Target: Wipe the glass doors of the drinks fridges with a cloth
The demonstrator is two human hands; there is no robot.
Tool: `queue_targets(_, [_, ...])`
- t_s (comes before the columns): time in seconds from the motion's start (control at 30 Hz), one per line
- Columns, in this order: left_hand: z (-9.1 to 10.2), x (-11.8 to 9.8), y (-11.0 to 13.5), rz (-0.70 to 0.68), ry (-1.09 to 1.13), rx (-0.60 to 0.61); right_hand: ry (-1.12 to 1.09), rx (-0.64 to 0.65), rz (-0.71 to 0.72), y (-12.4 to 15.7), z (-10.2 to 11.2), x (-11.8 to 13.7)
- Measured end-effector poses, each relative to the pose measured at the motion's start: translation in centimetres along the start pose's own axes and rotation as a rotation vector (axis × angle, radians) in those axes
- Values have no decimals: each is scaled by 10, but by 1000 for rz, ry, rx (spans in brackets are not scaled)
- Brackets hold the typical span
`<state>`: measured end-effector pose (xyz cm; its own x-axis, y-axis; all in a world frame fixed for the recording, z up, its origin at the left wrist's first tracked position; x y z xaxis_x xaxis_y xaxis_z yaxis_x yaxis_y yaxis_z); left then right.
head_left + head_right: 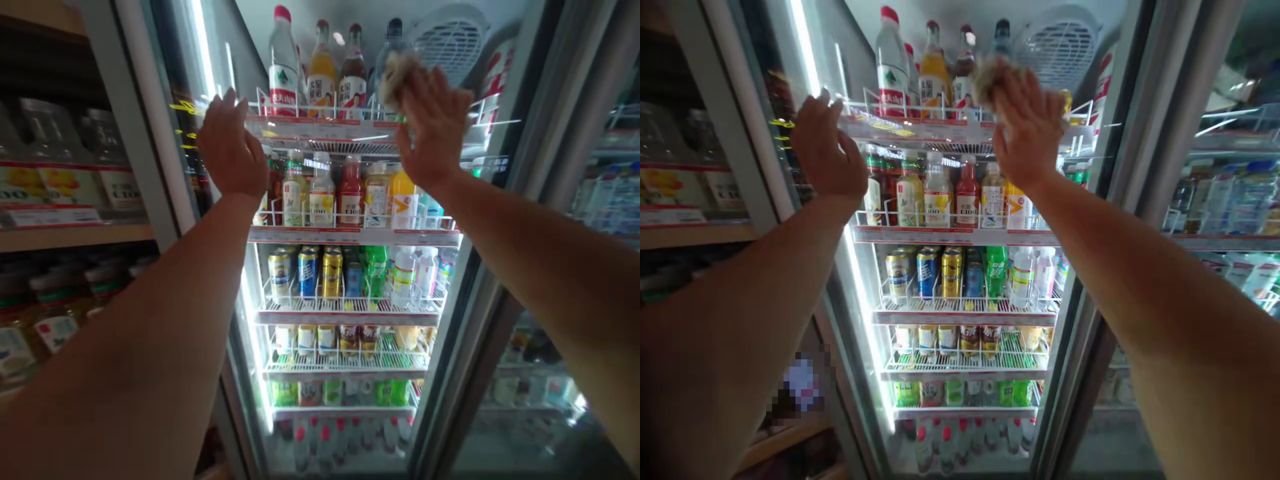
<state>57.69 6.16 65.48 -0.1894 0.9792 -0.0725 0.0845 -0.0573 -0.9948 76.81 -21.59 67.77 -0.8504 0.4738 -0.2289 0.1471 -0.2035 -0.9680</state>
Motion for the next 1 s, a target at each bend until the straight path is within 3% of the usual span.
queue_targets(0.07, [2, -4, 0, -3, -11, 6, -53, 195, 318, 16, -5, 21])
queue_targets(0.13, [4, -7, 0, -20, -36, 7, -66, 285, 418, 27, -10, 25])
queue_targets(0.2, [5, -8, 0, -7, -69, -13, -37, 185, 255, 25, -12, 8])
queue_targets(0.33, [8, -6, 6, 42, -120, -40, 4, -218, -370, 24, -2, -47])
queue_targets(0.4, [9, -10, 15, 1, -141, -8, -6, -292, -488, 28, 2, -54])
queue_targets(0.43, [10, -12, 21, -30, -138, 14, -6, -292, -466, 29, 5, -50])
queue_targets(0.5, [12, -17, 36, -87, -100, 62, -8, -205, -272, 29, 8, -29])
queue_targets(0.6, [13, -20, 63, -138, -55, 133, -52, 98, 176, 35, 0, 13])
queue_targets(0.63, [14, -21, 70, -149, -54, 147, -59, 157, 243, 38, -3, 19])
queue_targets(0.7, [15, -22, 82, -160, -78, 153, -37, 95, 149, 37, -4, 10])
queue_targets(0.8, [16, -23, 90, -153, -158, 145, 25, -163, -242, 34, -1, -32])
queue_targets(0.87, [17, -25, 91, -152, -175, 142, 41, -225, -378, 34, -4, -52])
queue_targets(0.93, [17, -26, 90, -163, -162, 138, 38, -197, -346, 33, -6, -56])
queue_targets(1.0, [17, -26, 90, -167, -157, 132, 38, -99, -175, 31, -5, -42])
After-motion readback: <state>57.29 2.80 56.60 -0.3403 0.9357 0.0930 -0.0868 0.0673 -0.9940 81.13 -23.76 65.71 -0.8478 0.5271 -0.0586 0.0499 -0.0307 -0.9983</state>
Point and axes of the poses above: each hand's wrist, its own y-axis away from the middle knuckle, its own z-axis out of the back of the hand, x = y × z, the point moved 6 cm from there along -y, towards the middle knuckle, and after that the axes turned 2 degrees about y, right-handed, at the moved point
